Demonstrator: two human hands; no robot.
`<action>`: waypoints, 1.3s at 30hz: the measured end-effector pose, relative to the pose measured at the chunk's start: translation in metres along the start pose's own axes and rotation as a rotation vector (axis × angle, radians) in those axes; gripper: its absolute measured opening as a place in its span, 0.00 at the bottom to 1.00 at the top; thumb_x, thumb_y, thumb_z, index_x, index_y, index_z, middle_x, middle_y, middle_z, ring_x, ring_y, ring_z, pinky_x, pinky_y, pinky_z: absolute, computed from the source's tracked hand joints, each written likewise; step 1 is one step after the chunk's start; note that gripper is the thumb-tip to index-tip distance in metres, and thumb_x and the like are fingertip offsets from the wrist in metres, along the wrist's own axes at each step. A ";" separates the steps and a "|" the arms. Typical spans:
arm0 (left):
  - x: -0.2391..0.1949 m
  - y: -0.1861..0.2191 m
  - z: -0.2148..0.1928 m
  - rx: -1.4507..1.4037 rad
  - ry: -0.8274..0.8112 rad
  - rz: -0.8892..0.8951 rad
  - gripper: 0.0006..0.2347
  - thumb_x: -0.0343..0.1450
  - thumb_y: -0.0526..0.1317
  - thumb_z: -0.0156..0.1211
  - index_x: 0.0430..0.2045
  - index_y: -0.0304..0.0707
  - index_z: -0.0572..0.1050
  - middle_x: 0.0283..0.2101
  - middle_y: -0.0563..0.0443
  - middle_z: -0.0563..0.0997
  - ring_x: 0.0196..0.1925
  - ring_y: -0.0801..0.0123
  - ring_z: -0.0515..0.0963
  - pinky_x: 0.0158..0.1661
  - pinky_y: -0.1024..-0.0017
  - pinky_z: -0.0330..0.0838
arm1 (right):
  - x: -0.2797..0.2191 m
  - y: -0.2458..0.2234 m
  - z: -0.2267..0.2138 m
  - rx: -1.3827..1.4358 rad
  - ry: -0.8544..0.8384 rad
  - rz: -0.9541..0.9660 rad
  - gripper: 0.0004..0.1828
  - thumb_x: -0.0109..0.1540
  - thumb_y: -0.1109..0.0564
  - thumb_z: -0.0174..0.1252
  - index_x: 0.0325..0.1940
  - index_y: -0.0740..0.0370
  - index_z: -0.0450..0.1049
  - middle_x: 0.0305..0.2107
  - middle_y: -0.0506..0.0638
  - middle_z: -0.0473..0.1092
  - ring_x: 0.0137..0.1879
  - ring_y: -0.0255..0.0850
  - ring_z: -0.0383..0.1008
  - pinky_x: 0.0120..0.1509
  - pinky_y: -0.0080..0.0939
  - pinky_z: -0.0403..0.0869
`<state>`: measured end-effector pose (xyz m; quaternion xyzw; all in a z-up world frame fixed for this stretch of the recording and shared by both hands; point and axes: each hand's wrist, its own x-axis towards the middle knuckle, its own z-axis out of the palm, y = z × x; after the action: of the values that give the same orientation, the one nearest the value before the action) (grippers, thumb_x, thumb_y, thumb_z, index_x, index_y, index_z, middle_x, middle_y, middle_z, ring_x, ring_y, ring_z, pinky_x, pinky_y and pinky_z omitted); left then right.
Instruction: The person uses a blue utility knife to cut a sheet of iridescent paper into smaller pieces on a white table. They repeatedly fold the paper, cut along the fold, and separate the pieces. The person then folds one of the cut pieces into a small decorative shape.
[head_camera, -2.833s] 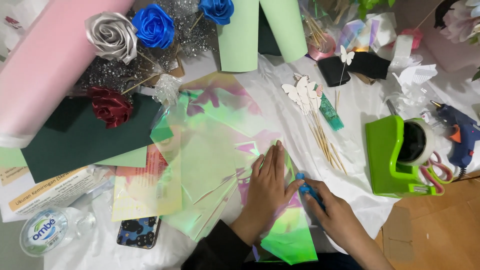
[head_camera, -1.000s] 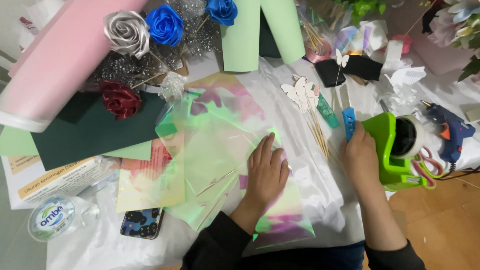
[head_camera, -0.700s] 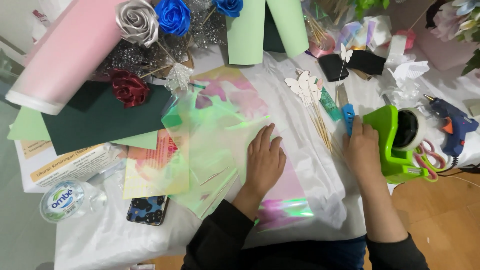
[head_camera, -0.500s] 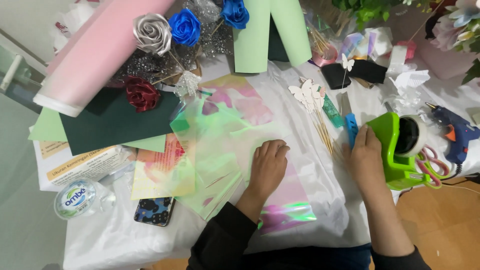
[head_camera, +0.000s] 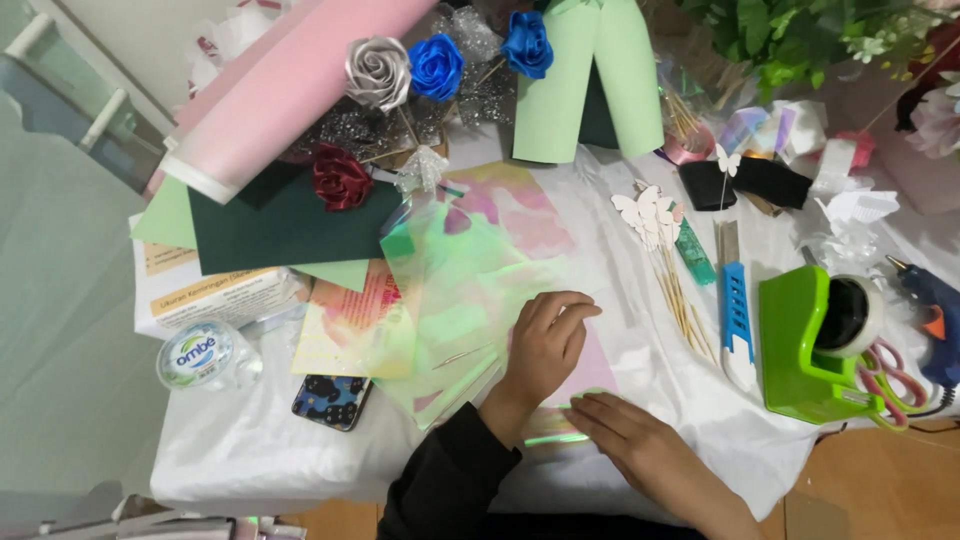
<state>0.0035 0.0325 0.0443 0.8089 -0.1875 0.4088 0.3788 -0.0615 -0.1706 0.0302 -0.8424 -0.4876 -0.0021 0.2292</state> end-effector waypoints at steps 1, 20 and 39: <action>0.000 0.004 -0.003 0.011 0.011 -0.008 0.12 0.70 0.22 0.52 0.36 0.40 0.79 0.43 0.56 0.80 0.42 0.66 0.79 0.40 0.69 0.71 | 0.001 -0.002 -0.003 0.001 -0.010 -0.015 0.26 0.66 0.62 0.52 0.70 0.58 0.67 0.65 0.52 0.68 0.71 0.50 0.65 0.74 0.50 0.65; -0.042 0.079 -0.045 -0.036 0.010 -0.301 0.14 0.75 0.36 0.51 0.56 0.35 0.71 0.61 0.42 0.71 0.68 0.50 0.71 0.62 0.56 0.65 | 0.081 0.043 -0.020 0.024 -0.043 0.186 0.33 0.65 0.63 0.48 0.75 0.62 0.55 0.68 0.62 0.61 0.76 0.54 0.58 0.79 0.55 0.54; -0.076 0.026 0.013 0.283 -0.429 -0.106 0.29 0.74 0.56 0.57 0.59 0.26 0.71 0.68 0.35 0.70 0.72 0.40 0.63 0.68 0.38 0.49 | -0.003 0.037 -0.080 0.417 1.166 0.723 0.15 0.76 0.67 0.49 0.67 0.73 0.70 0.49 0.59 0.73 0.36 0.34 0.64 0.42 0.42 0.83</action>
<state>-0.0509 0.0050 -0.0093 0.9307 -0.1617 0.2295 0.2345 -0.0150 -0.2199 0.0862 -0.7516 0.0338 -0.2827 0.5949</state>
